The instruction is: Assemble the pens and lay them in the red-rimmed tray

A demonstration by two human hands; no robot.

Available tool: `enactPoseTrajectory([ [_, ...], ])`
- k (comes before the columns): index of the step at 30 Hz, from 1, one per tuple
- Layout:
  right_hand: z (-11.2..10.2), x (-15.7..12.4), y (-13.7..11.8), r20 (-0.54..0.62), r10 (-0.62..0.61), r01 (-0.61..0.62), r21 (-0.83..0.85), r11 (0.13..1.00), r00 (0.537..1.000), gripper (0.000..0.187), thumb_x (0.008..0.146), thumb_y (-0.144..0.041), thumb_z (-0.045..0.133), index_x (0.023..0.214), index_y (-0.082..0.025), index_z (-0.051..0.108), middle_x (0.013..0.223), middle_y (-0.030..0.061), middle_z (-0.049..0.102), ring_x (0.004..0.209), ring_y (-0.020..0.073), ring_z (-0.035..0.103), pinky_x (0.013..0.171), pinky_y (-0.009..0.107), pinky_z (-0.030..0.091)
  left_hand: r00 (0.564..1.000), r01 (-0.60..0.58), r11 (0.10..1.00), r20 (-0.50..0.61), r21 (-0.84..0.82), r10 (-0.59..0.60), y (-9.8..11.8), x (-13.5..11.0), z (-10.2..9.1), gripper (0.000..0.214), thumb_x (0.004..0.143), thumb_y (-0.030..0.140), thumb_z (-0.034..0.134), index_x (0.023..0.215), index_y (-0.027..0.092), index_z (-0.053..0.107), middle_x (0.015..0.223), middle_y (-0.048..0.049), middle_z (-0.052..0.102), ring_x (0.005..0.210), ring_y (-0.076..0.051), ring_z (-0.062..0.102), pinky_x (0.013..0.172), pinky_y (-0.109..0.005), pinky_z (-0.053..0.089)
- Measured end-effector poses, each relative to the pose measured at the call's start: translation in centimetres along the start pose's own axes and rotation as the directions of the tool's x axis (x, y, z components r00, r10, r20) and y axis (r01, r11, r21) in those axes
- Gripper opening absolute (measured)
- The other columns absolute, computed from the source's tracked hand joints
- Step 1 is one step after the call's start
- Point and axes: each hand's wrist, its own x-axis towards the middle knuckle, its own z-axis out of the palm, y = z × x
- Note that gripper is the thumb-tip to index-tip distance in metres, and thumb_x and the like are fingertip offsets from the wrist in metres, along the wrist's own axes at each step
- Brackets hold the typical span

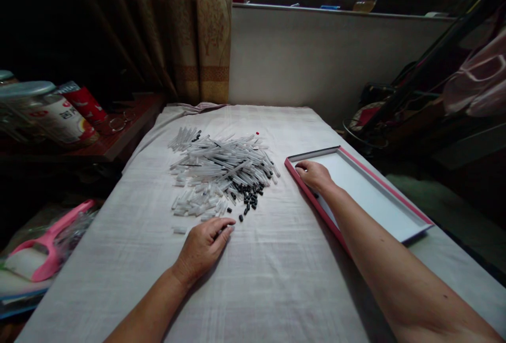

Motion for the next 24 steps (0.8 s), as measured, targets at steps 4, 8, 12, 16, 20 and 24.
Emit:
enactPoseTrajectory([
  [4,-0.9,-0.5,-0.5,0.008,0.007,-0.007,-0.013,1.000,1.000,0.034,0.088,-0.034,0.049,0.106,-0.024,0.075,0.105,0.0078,0.075,0.095,0.0240,0.068,0.071,0.029,0.048,1.000,-0.005,1.000,-0.018,-0.020,0.004,0.0,0.0,0.1,0.022,0.091,0.030,0.053,0.099,0.023,0.072,0.095,-0.0041,0.077,0.087,-0.018,0.072,0.079,-0.027,0.057],
  [8,-2.2,-1.6,-2.7,-0.107,-0.039,0.034,-0.046,0.998,0.994,0.034,0.091,-0.035,0.048,0.108,-0.022,0.074,0.109,0.0105,0.072,0.091,0.0238,0.067,0.070,0.030,0.047,0.999,0.021,0.999,-0.026,-0.050,-0.022,-0.1,-0.1,0.2,0.022,0.091,0.029,0.052,0.099,0.022,0.072,0.094,-0.0042,0.077,0.087,-0.018,0.072,0.078,-0.027,0.056],
  [12,-2.4,-2.9,-7.5,-0.177,-0.283,0.288,0.004,0.958,0.943,0.030,0.093,-0.030,0.048,0.109,-0.023,0.072,0.108,0.0077,0.071,0.088,0.0204,0.066,0.073,0.029,0.047,0.999,0.043,0.995,-0.019,-0.085,-0.045,0.3,0.1,-0.1,0.024,0.092,0.031,0.049,0.091,0.021,0.071,0.087,-0.0039,0.076,0.079,-0.016,0.071,0.073,-0.025,0.054],
  [16,-1.2,-2.9,-12.0,-0.153,-0.502,0.505,-0.023,0.863,0.851,0.031,0.091,-0.027,0.052,0.118,-0.021,0.066,0.121,0.0090,0.066,0.105,0.0229,0.061,0.085,0.031,0.046,0.998,0.060,0.993,-0.002,-0.104,-0.061,0.8,0.2,-0.5,0.038,0.095,0.037,0.044,0.069,0.019,0.066,0.065,-0.0022,0.068,0.060,-0.014,0.063,0.060,-0.023,0.049],
  [20,-0.5,-2.1,-14.2,-0.049,-0.547,0.539,-0.121,0.834,0.836,0.028,0.088,-0.023,0.055,0.112,-0.017,0.069,0.120,0.0130,0.065,0.107,0.0267,0.057,0.089,0.035,0.044,0.997,0.078,0.986,0.023,-0.150,-0.075,0.8,0.1,-0.7,0.048,0.097,0.044,0.038,0.065,0.019,0.064,0.060,-0.0016,0.065,0.056,-0.013,0.059,0.060,-0.024,0.047],
  [24,-0.7,-2.2,-14.1,-0.020,-0.560,0.553,-0.132,0.822,0.828,0.023,0.090,-0.023,0.054,0.101,-0.018,0.073,0.113,0.0129,0.067,0.105,0.0259,0.057,0.088,0.035,0.043,0.994,0.108,0.979,0.040,-0.175,-0.102,0.7,0.0,-0.7,0.048,0.097,0.046,0.038,0.072,0.018,0.067,0.063,-0.0028,0.067,0.058,-0.014,0.062,0.060,-0.025,0.049],
])
